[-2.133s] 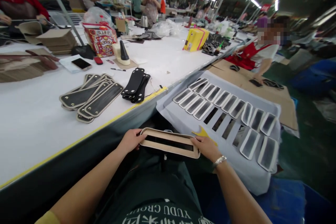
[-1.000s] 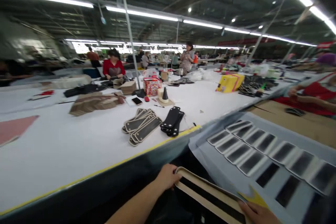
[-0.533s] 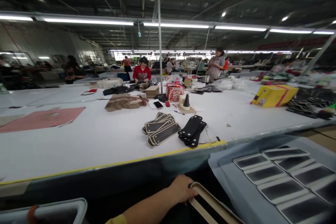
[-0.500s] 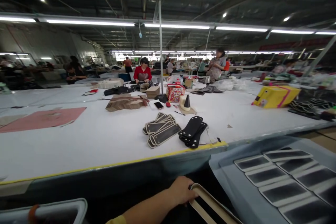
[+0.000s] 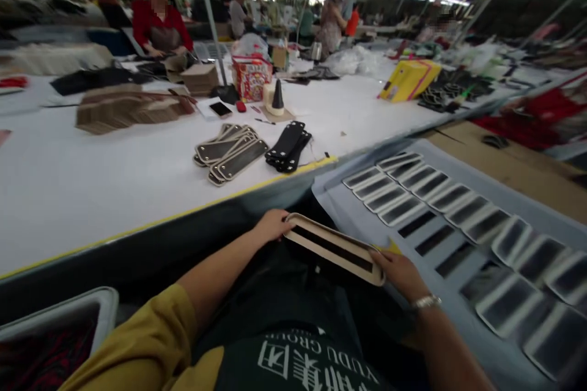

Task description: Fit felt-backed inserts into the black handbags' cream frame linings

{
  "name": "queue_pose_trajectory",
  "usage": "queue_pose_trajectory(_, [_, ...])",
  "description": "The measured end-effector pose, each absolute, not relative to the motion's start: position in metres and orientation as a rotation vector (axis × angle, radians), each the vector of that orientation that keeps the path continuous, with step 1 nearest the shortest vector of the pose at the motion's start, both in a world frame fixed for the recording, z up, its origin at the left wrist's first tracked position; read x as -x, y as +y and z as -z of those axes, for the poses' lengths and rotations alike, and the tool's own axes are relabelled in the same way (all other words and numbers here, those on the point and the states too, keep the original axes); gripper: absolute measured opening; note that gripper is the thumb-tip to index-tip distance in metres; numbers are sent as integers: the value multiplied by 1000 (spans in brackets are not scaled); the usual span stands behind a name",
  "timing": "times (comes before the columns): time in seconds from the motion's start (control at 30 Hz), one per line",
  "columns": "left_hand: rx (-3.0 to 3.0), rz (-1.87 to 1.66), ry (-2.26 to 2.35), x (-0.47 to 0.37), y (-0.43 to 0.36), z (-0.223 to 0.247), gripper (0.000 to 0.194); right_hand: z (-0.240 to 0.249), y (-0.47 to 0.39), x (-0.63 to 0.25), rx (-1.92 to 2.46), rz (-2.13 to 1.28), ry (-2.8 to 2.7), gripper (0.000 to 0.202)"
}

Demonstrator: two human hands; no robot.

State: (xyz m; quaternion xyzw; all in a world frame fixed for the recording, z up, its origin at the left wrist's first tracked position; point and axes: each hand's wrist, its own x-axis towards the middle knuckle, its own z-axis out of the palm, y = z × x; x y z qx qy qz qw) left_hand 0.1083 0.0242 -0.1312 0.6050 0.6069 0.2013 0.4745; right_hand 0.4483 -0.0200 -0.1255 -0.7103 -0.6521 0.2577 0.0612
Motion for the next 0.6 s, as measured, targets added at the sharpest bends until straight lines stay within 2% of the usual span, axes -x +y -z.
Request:
queue_pose_trajectory(0.33, [-1555, -539, 1437, -103, 20, 139, 25, 130, -20, -441, 2168, -850, -1900, 45])
queue_pose_trajectory(0.6, [-1660, -600, 1446, -114, 16, 119, 19, 113, -29, -434, 2127, -656, -1898, 43])
